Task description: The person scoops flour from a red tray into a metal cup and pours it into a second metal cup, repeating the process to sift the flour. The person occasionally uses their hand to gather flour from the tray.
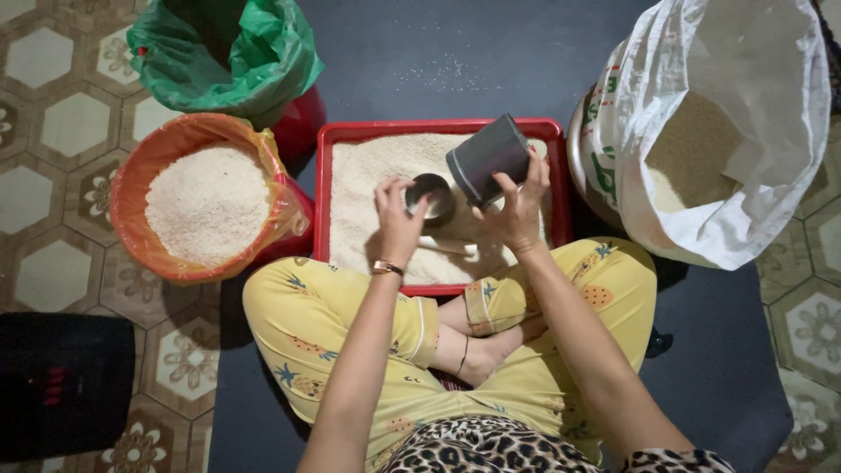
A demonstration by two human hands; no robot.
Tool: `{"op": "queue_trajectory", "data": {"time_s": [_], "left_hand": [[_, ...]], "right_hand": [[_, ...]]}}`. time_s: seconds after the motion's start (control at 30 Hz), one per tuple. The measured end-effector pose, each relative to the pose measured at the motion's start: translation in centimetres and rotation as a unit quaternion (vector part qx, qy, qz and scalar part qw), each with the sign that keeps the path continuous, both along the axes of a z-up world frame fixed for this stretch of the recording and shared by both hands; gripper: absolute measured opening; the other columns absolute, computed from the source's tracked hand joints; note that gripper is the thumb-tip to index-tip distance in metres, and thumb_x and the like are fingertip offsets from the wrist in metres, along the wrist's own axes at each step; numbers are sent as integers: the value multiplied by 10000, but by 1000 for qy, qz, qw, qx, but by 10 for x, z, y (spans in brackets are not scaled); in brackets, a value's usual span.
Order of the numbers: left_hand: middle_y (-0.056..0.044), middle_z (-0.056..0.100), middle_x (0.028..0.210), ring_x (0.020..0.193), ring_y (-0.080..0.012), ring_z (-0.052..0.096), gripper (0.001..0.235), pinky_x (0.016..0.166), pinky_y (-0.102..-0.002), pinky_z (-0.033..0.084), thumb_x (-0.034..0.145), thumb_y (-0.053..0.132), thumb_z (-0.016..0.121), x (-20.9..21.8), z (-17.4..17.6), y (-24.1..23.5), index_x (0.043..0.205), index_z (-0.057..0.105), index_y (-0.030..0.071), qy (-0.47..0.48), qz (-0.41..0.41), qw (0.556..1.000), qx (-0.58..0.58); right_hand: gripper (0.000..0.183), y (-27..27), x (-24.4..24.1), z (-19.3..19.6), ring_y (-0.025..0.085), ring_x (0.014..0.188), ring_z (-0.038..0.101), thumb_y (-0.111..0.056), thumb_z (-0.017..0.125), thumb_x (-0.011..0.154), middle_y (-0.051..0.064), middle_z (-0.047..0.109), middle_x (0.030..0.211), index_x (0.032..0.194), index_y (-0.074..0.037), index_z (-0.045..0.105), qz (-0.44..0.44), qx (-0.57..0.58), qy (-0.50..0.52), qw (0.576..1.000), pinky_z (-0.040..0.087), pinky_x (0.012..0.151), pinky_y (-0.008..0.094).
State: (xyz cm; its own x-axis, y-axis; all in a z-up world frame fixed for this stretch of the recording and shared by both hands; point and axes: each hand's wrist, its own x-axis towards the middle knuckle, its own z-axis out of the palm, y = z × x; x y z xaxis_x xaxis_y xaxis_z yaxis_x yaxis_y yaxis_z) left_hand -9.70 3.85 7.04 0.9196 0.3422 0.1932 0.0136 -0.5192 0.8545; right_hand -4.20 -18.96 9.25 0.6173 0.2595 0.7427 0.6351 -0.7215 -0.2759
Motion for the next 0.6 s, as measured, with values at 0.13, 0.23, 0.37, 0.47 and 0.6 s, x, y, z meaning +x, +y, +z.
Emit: {"op": "queue_trajectory", "data": {"time_s": [0.13,0.23,0.37,0.47,0.6], "left_hand": [[-102,505,1273,1250,-362,562,388,1110,-474,433,915,255,772,-8,22,38,1254,605,170,43,27,999,-20],[-144,542,1296,1197,-363,624,424,1044,-472,498,929,272,738,-18,31,56,1305,581,155,137,36,989,-44],[-206,516,1389,1231,-427,627,520,1033,-506,521,936,322,682,-33,87,26,1408,532,166,257,7,965,-59],[-224,496,1424,1111,-385,696,643,974,-509,562,948,330,703,-23,56,11,1520,446,189,240,-53,967,-59],[-129,411,1518,1311,-406,581,227,1073,-518,499,947,404,722,-18,21,7,1078,696,221,220,-90,971,13]], "right_hand": [[837,-4,5,-1,533,1437,239,-372,976,648,310,207,1597,1305,-159,503,-36,88,70,993,234,1155,683],[916,-13,15,-24,471,1414,300,-315,1031,600,249,270,1549,1314,-158,479,-116,183,146,965,254,1161,630],[891,-10,12,-20,437,1242,471,-446,996,699,182,475,1305,1332,-179,429,-153,265,261,916,335,1089,578],[744,-17,19,-47,446,1274,483,-454,901,869,218,467,1307,1318,-133,401,-125,280,300,903,382,1075,560],[405,-31,26,-73,487,1250,505,-302,631,1064,252,491,1276,1306,-80,394,-125,262,314,904,476,1000,554]]}}
